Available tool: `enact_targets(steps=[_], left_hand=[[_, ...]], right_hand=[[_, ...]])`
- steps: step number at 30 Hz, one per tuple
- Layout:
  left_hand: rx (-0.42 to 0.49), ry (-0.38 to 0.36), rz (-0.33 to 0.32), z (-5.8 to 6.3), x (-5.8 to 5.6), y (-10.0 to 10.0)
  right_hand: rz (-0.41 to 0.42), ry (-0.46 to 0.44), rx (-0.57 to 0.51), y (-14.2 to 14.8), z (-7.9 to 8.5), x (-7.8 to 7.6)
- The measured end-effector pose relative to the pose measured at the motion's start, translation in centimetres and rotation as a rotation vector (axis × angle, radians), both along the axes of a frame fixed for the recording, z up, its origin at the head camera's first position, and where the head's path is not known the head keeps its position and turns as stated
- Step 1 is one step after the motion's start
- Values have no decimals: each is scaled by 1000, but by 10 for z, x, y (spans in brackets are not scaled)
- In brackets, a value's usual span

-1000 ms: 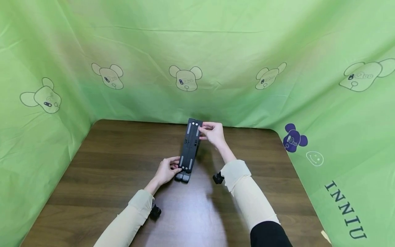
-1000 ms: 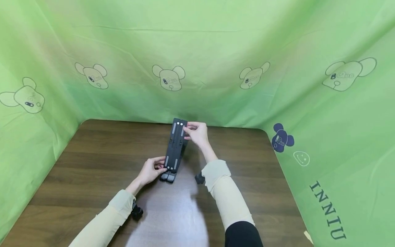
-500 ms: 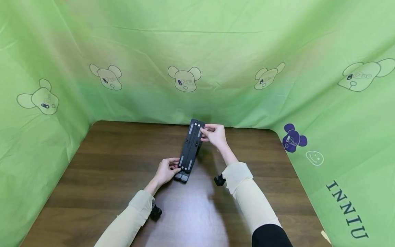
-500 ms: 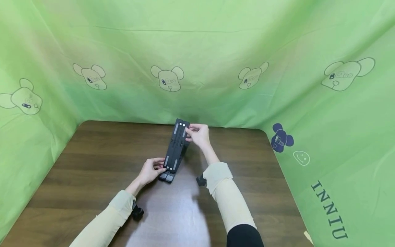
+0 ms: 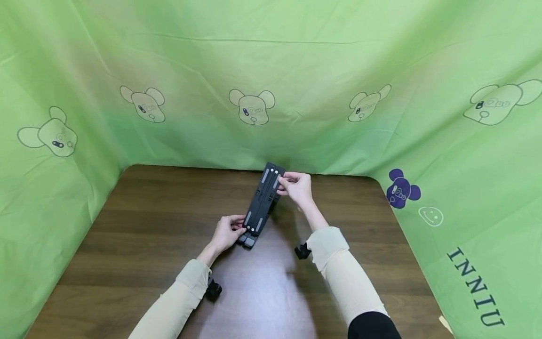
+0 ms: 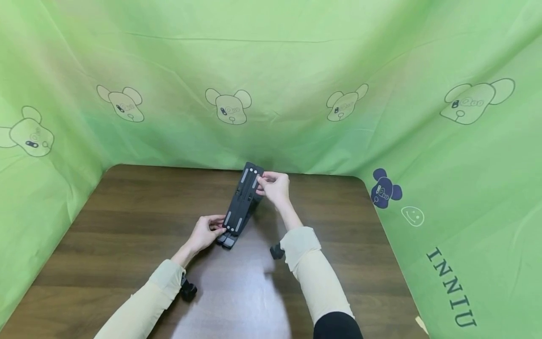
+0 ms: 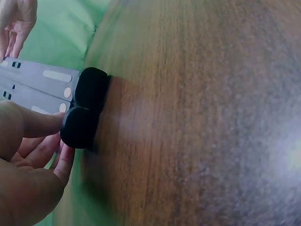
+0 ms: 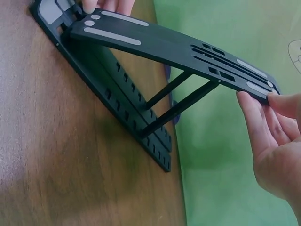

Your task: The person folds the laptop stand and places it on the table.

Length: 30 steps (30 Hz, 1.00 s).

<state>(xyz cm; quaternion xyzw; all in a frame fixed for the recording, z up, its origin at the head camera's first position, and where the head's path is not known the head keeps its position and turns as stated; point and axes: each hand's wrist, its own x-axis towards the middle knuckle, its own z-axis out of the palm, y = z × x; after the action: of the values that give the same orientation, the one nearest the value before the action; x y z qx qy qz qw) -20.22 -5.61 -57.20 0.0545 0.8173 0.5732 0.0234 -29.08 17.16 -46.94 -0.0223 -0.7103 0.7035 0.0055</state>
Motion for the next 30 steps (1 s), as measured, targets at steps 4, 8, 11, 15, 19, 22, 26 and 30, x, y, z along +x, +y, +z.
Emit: enact_targets(steps=[4,8,11,15,19,22,26,30], left_hand=[[25,1,3,0,-2,0],[35,-3,-3,1,-4,-1],[50,-27,-1,1,-3,-1],[63,-45,6,2,-3,-2],[62,-47,8,0,-4,-3],[60,-53,12,1,-5,-3],[65,-68,20,3,-7,-3],[78,-82,23,4,-8,-3]], right_hand=[[-11,0,-2,1,0,0],[-22,-2,6,2,1,1],[-30,2,14,1,2,3],[-52,4,6,0,1,7],[-85,-12,-20,-2,-2,10],[-118,-21,-46,-4,-3,12],[-166,-18,-90,-7,-2,17],[-201,-13,-120,-9,-2,21]])
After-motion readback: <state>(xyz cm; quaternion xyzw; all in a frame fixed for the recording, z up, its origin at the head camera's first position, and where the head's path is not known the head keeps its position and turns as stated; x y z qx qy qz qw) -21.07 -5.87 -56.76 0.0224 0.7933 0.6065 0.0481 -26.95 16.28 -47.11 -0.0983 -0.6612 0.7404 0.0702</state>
